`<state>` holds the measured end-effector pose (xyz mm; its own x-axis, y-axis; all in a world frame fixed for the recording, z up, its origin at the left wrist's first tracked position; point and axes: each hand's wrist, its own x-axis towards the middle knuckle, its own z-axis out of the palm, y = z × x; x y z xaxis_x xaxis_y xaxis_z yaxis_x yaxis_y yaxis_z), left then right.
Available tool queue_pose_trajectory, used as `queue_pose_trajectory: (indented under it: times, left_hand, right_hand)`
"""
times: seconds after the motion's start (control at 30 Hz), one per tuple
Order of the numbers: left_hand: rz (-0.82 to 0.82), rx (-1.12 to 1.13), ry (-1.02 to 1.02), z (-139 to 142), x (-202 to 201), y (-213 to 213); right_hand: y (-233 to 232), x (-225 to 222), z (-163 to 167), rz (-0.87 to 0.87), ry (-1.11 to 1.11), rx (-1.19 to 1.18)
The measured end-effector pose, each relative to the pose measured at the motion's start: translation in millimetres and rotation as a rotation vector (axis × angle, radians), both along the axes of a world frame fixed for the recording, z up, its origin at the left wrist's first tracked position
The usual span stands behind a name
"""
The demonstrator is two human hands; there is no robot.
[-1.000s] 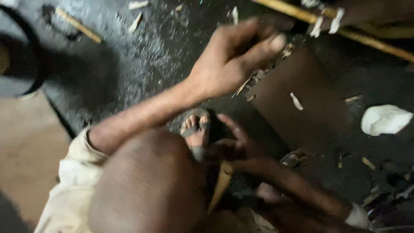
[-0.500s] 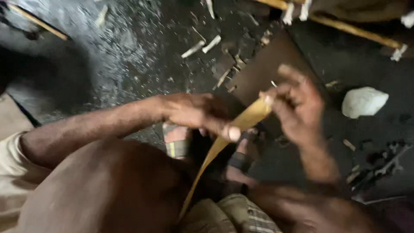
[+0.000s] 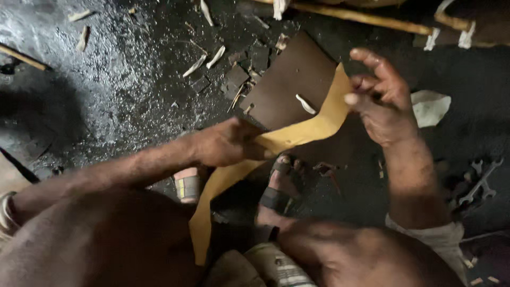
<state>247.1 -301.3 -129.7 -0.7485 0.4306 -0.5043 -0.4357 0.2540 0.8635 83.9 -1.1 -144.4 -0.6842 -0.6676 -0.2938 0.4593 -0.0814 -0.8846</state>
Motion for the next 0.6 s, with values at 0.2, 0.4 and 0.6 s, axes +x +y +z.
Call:
queue_pose_trajectory:
  times: [0.2, 0.4, 0.6]
  left_hand:
    - [0.143, 0.003, -0.283, 2.4, 11.1, -29.5]
    - [0.046, -0.111, -0.053, -16.8, 2.8, -52.6]
    - [-0.14, -0.259, 0.057, -35.1, -12.9, -58.2]
  right_hand:
    - [-19.6, -1.2, -3.9, -0.133, 0.14, 0.152]
    - [-11.0, 6.7, -11.0, -0.246, 0.16, 0.33]
    - [-1.9, 31.1, -3.7, -0.454, 0.143, 0.372]
